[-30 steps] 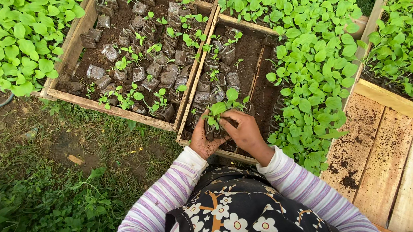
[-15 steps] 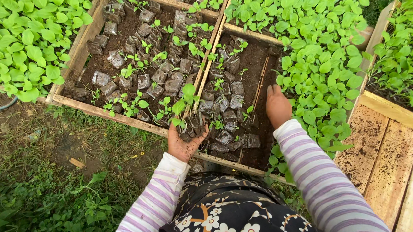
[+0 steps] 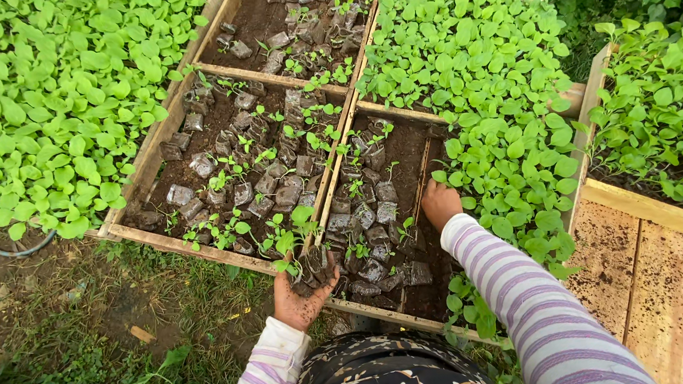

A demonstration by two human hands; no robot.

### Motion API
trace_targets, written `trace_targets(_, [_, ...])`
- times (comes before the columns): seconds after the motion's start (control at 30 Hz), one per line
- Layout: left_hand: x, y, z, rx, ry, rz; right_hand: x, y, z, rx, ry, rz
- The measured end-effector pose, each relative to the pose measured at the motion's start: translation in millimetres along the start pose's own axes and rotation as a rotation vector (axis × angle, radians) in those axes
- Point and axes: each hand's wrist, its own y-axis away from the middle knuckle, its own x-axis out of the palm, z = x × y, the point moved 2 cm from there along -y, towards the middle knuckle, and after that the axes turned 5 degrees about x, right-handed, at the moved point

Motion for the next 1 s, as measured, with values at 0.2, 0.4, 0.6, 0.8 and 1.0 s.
trace_targets(0.2, [23,14,21,-0.240,0.163,0.097,14,9,2,-0.096,-0.037,0.035])
trace_targets(0.4, [8,-21,39,-0.304,0.142,0.177,-164,32,-50,-0.181,-0.106,-0.252])
trace_targets(0.6, [30,-16,86,-0.340,-0.033,0.203,-233,87,-70,-0.389,-0.268,-0.401])
trace_targets(0.8, [14,-74,125,-0.273,-0.344,0.165,-243,119,-71,-0.351,-0.353,-0.418])
trace_targets(1.0, [26,-71,156,-0.308,-0.477,0.164,-218,156,-81,-0.022,-0.729,-0.158])
